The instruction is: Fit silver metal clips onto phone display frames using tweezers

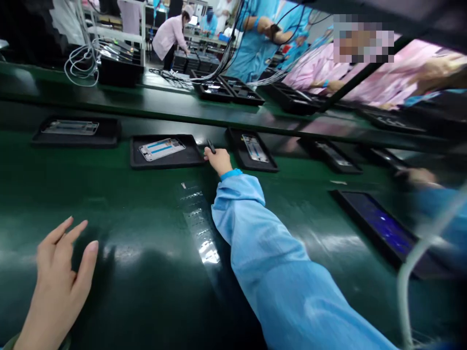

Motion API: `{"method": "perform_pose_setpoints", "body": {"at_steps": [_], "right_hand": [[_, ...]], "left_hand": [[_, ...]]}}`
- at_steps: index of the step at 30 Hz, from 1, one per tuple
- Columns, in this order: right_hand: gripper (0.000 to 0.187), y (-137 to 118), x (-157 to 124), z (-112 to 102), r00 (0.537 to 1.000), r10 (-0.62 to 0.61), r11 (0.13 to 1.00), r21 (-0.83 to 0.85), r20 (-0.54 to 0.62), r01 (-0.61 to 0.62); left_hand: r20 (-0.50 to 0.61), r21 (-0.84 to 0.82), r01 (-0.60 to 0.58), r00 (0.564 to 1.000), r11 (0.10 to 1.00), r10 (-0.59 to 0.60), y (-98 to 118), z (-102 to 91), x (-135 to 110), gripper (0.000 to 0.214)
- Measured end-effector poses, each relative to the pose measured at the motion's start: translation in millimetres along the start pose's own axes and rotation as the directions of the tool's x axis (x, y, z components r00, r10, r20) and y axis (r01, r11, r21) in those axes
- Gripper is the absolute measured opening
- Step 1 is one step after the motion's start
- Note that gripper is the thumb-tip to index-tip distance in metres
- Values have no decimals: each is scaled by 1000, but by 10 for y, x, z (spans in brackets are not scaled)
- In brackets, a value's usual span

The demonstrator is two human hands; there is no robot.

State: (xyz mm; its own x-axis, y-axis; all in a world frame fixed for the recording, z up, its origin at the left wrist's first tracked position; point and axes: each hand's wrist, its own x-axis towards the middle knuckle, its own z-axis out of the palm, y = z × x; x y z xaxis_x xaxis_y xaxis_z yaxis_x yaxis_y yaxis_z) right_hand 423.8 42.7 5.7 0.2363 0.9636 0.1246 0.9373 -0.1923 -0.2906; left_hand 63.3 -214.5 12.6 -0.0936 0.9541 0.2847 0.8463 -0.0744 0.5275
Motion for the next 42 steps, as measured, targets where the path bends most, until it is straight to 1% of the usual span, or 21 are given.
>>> {"method": "perform_pose_setpoints", "body": {"at_steps": [3, 5, 7, 9, 11, 13, 15, 18, 21, 24, 26, 29, 31, 34, 35, 36, 38, 40, 42], "right_hand": [[41, 298, 4, -81, 995, 81, 996, -39, -63, -83], [39, 608, -55, -189, 984, 131, 986, -85, -122, -142], [42, 963, -136, -292, 981, 140, 980, -119, -131, -156], [42, 1288, -208, -354, 995, 74, 988, -132, -68, -82], [39, 1521, -249, -365, 999, -3, 990, -140, -43, -3], [35, 1635, -255, -348, 997, -62, 986, -156, -47, 54], [29, 1641, -237, -337, 991, -121, 978, -177, -54, 110], [23, 1509, -201, -387, 973, -221, 956, -210, -64, 204], [24, 1285, -204, -517, 947, -312, 926, -246, -77, 285], [26, 1029, -275, -681, 914, -402, 887, -273, -59, 373], [25, 859, -368, -787, 891, -453, 859, -286, -38, 424], [25, 620, -581, -926, 856, -517, 818, -300, -10, 491], [24, 468, -768, -1003, 831, -557, 789, -308, 10, 532], [18, 241, -1098, -1103, 780, -624, 736, -303, 45, 606], [16, 164, -1216, -1133, 744, -667, 705, -285, 46, 650], [17, 86, -1336, -1162, 696, -716, 664, -261, 46, 700], [21, -73, -1576, -1209, 585, -810, 564, -214, 48, 798], [25, -238, -1813, -1233, 476, -877, 461, -166, 61, 871], [25, -403, -2046, -1221, 367, -927, 359, -105, 77, 927]], "left_hand": [[18, 21, 71, 997, 997, -71, -13, 1, 0, 52], [47, 17, 83, 995, 996, -84, -4, 2, 0, 51], [65, 12, 85, 994, 996, -86, 6, 11, -3, 50], [90, 8, 85, 992, 996, -85, 10, 28, -7, 49], [123, 8, 86, 989, 996, -86, 2, 47, -9, 48], [160, 15, 97, 982, 995, -98, -18, 69, -8, 47], [192, 27, 102, 976, 994, -105, -46, 97, -6, 46], [197, 37, 39, 979, 999, -45, -92, 159, 0, 45], [188, 46, -103, 978, 994, 92, -118, 249, 39, 45], [231, 68, -278, 939, 958, 256, -101, 376, 184, 41], [251, 69, -374, 904, 925, 347, -68, 490, 379, 39], [257, 46, -424, 880, 904, 400, -4, 708, 824, 40], [245, 34, -430, 879, 902, 410, 34, 867, 1173, 40], [206, 13, -393, 901, 920, 382, 56, 1065, 1623, 37], [192, 0, -374, 910, 927, 368, 52, 1109, 1725, 37], [180, -17, -357, 918, 934, 354, 43, 1138, 1796, 38], [165, -66, -326, 929, 943, 332, 16, 1148, 1847, 39], [154, -133, -296, 937, 946, 315, -15, 1093, 1796, 40], [141, -204, -254, 948, 945, 285, -48, 988, 1678, 47]]}}
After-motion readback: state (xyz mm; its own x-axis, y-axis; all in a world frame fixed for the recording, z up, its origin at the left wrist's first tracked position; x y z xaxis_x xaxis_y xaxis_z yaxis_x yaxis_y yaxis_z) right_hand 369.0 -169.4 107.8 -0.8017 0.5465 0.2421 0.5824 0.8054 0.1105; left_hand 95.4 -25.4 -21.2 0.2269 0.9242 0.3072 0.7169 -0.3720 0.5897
